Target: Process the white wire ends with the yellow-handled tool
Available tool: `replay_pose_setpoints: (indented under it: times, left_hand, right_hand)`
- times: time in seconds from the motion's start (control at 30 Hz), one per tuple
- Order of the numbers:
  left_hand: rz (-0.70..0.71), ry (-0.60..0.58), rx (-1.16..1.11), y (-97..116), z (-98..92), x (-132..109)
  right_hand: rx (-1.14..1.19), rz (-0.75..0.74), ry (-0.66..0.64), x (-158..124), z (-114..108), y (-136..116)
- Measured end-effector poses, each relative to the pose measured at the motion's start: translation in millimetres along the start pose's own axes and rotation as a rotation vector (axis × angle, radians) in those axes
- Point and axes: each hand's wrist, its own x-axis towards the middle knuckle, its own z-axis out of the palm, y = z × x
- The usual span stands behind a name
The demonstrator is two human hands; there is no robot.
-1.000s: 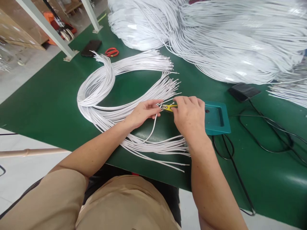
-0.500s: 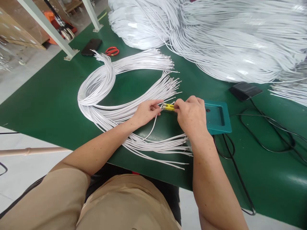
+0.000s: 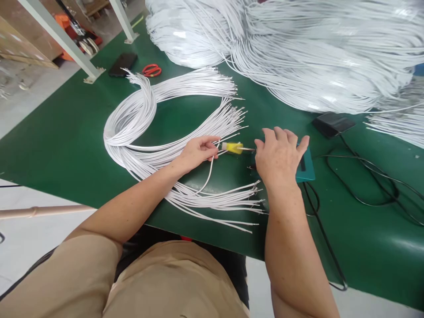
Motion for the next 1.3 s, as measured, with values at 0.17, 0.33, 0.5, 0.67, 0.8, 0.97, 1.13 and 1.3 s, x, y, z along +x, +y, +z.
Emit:
replay_pose_setpoints:
  times: [0.17,0.33,0.5,0.67,0.8,0.97,1.13,1.3]
  left_hand:
    - [0.025,-0.056,-0.14,2,-4.6,-5]
    - [0.003,-0.103,-0.185,5,-4.6,-9]
    - [0.064,-0.149,0.071,17,-10.3,-16]
    - [0.212,-0.108,0.631,23,-13.0,-25]
    - [0.321,-0.147,1.063,13,-4.8,-26]
    - [0.368,-0.093,1.37,10,3.6,-22]
    - [0.397,-0.061,1.484,13,3.1,-18]
    - [0.321,-0.097,1.517,12,2.0,-18]
  right_hand:
    - [0.279,-0.074,0.051,4,-17,-9]
    - [0.653,-0.578,-0.311,-17,-45,-53]
    - [0.294,-0.808,-0.474,-56,-47,-87]
    - [0.256,-0.66,-0.545,-92,-53,-93]
    - [0.28,-0.628,-0.583,-109,-60,-98]
    - [0.288,-0.604,-0.515,-124,-58,-101]
    - [0.305,-0.612,-0.366,-138,-54,-102]
    - [0.395,-0.699,-0.167,-155,-53,-116]
